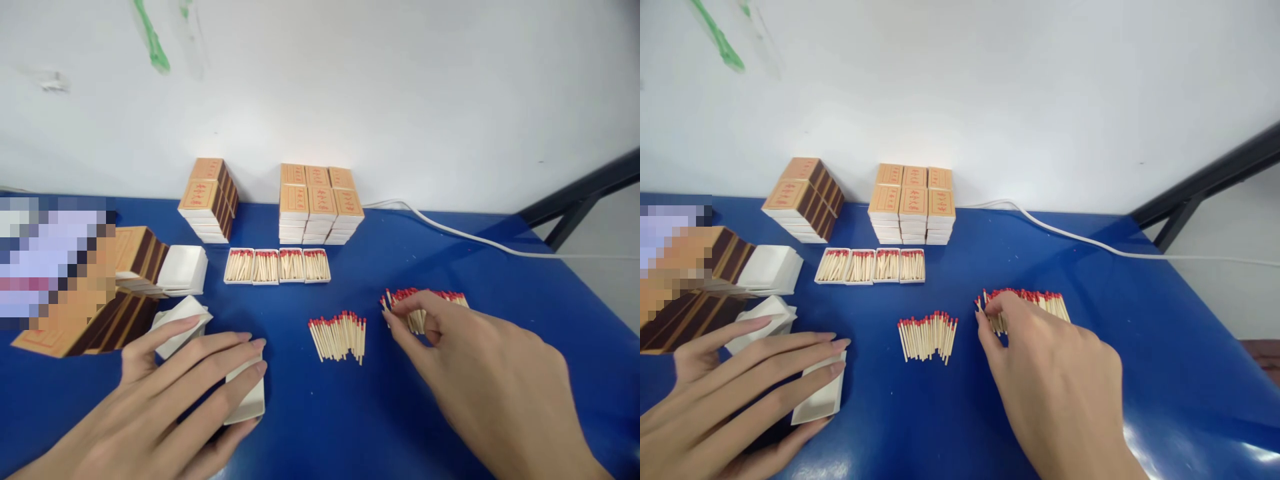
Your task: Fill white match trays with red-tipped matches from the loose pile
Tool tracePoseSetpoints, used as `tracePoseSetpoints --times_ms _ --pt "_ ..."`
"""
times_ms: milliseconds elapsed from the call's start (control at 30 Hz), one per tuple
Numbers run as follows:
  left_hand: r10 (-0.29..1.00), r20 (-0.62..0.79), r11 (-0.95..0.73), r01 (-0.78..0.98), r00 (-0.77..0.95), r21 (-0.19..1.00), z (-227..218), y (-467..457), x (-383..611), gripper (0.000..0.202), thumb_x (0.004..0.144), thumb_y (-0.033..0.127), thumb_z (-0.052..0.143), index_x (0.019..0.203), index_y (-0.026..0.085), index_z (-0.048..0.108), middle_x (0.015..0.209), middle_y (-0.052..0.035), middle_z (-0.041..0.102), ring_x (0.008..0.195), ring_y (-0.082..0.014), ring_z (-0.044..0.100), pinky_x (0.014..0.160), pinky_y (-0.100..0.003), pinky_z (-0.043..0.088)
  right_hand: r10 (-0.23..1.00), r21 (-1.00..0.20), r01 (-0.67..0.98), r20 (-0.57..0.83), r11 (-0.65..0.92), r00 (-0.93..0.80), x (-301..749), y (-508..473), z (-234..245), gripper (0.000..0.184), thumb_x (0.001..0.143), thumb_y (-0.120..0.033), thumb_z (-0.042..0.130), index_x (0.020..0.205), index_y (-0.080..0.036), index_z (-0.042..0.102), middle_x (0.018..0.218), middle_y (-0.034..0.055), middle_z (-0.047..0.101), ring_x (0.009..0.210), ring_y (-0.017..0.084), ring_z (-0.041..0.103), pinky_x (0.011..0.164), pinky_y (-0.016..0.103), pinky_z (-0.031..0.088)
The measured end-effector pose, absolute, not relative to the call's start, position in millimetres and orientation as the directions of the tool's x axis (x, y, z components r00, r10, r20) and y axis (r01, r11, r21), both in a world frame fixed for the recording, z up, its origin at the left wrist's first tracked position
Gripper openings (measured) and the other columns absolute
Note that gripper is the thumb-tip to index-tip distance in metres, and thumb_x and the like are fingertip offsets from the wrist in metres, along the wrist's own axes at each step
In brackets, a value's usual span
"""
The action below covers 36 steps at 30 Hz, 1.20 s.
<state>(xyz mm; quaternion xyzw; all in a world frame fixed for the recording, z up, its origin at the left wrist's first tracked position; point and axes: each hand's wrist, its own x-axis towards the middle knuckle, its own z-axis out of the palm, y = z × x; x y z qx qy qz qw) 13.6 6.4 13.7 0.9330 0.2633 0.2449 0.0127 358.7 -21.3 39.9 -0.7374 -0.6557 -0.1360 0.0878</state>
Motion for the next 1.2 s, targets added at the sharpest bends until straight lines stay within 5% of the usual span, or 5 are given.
tracePoseSetpoints --times_ms 400,700,867,1067,1200 --pt "0.500 0.456 -0.859 0.487 0.736 0.158 13 6 15 0.026 0.114 0.020 0.067 0.136 0.017 0.081 0.142 -0.0070 0.083 0.137 -0.0224 0.073 0.149 -0.048 0.020 0.953 -0.014 0.995 0.286 -0.095 0.095 357 -19 39 0.028 0.101 -0.042 0.059 0.085 -0.035 0.081 0.061 -0.0025 0.074 0.045 0.030 0.066 0.052 0.032 0.028" --pt "0.502 0.438 -0.859 0.489 0.746 0.152 15 5 12 0.026 0.115 0.019 0.066 0.136 0.019 0.081 0.144 -0.0063 0.082 0.140 -0.0216 0.072 0.150 -0.047 0.019 0.985 -0.469 0.868 -0.030 -0.164 0.170 347 -16 54 0.031 0.091 -0.056 0.071 0.073 -0.032 0.077 0.051 -0.0061 0.046 0.045 0.016 0.049 0.049 0.031 0.034" --pt "0.499 0.448 -0.860 0.486 0.741 0.154 13 5 12 0.025 0.115 0.020 0.065 0.134 0.018 0.082 0.143 -0.0069 0.082 0.140 -0.0211 0.071 0.149 -0.047 0.019 0.973 -0.579 0.783 -0.163 -0.228 0.163 338 -15 55 0.034 0.089 -0.060 0.070 0.071 -0.031 0.074 0.053 -0.0062 0.042 0.047 0.014 0.044 0.048 0.031 0.034" --pt "0.498 0.467 -0.860 0.486 0.731 0.157 12 7 15 0.027 0.115 0.019 0.065 0.136 0.016 0.081 0.141 -0.0070 0.083 0.139 -0.0217 0.070 0.149 -0.048 0.020 0.991 -0.518 0.847 -0.004 -0.119 0.137 340 -14 52 0.038 0.098 -0.061 0.068 0.075 -0.032 0.077 0.051 -0.0068 0.044 0.043 0.014 0.045 0.046 0.029 0.033" --pt "0.501 0.474 -0.857 0.490 0.725 0.156 12 6 17 0.026 0.115 0.016 0.064 0.135 0.015 0.081 0.141 -0.0064 0.083 0.141 -0.0210 0.069 0.149 -0.047 0.021 0.961 -0.273 0.955 0.216 -0.111 0.173 356 -14 48 0.030 0.102 -0.057 0.065 0.089 -0.035 0.081 0.052 -0.0056 0.054 0.040 0.019 0.051 0.046 0.029 0.030"
